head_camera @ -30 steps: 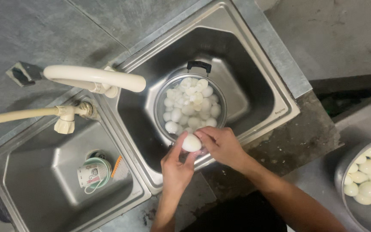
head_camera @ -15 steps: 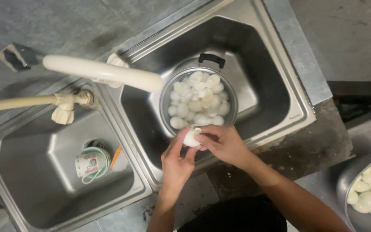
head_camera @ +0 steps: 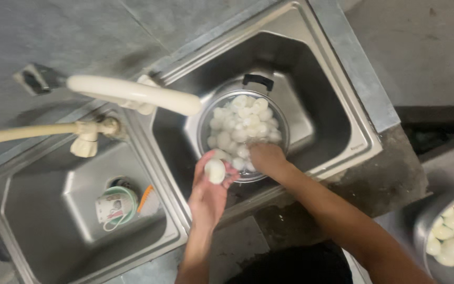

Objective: The person peels shells from boiled eggs by hand over a sink and places the peeled eggs into a metal bowl on the counter.

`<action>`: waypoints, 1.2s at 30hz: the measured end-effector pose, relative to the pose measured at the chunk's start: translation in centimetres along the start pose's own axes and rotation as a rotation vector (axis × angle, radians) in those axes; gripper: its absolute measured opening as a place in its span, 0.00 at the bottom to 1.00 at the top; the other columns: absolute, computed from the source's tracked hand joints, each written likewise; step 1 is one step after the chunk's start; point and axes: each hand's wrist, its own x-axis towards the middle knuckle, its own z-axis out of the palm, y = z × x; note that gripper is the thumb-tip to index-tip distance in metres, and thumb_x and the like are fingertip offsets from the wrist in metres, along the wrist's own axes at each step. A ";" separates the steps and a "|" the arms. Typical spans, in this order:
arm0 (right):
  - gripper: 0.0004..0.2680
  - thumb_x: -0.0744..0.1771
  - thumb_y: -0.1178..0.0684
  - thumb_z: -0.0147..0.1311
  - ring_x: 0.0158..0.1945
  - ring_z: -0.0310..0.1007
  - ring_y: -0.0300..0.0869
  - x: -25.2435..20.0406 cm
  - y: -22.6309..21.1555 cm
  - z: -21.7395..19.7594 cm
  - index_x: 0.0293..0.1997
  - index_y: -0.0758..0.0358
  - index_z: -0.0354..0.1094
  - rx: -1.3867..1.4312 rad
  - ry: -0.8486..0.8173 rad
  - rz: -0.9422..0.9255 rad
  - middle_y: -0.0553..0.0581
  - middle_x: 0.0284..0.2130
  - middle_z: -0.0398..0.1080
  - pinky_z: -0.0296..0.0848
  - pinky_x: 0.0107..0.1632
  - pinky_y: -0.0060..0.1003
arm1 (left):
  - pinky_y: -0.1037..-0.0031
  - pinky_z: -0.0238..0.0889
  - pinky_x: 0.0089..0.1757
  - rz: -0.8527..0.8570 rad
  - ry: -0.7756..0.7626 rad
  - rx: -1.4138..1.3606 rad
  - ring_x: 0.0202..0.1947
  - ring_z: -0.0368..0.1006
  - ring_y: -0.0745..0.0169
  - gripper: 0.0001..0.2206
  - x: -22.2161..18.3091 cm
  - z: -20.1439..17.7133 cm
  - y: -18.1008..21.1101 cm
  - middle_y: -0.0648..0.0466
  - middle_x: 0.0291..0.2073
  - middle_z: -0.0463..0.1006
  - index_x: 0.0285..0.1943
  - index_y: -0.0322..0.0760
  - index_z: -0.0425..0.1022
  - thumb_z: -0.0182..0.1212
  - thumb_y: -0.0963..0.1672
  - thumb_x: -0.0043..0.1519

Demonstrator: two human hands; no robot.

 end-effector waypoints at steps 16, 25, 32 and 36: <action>0.18 0.67 0.50 0.60 0.38 0.82 0.43 -7.7 -7.3 -11.0 0.65 0.59 0.67 0.711 0.013 -0.375 0.58 0.45 0.78 0.79 0.42 0.36 | 0.73 0.64 0.48 0.105 0.246 0.384 0.44 0.68 0.65 0.21 -0.2 3.9 -1.3 0.52 0.41 0.72 0.52 0.32 0.68 0.33 0.52 0.76; 0.17 0.66 0.51 0.64 0.43 0.82 0.44 -8.6 -5.7 -9.3 0.61 0.62 0.70 0.772 0.155 -0.492 0.59 0.53 0.78 0.79 0.45 0.36 | 0.71 0.66 0.46 0.165 0.187 0.461 0.43 0.69 0.64 0.20 -1.1 5.0 -0.3 0.51 0.41 0.72 0.51 0.33 0.66 0.35 0.53 0.75; 0.14 0.66 0.50 0.61 0.20 0.70 0.34 -9.0 -3.3 -6.9 0.56 0.64 0.75 1.185 -0.067 -0.220 0.57 0.31 0.79 0.70 0.21 0.28 | 0.70 0.69 0.43 0.057 0.170 0.600 0.40 0.73 0.61 0.23 -0.6 3.4 0.7 0.48 0.38 0.76 0.47 0.32 0.71 0.35 0.53 0.74; 0.14 0.68 0.49 0.61 0.19 0.66 0.34 -8.4 -1.3 -7.6 0.56 0.66 0.75 1.318 -0.107 -0.177 0.58 0.27 0.75 0.65 0.19 0.29 | 0.68 0.65 0.31 -0.226 0.116 0.234 0.30 0.76 0.54 0.26 0.0 1.4 0.9 0.42 0.32 0.79 0.45 0.31 0.73 0.36 0.54 0.76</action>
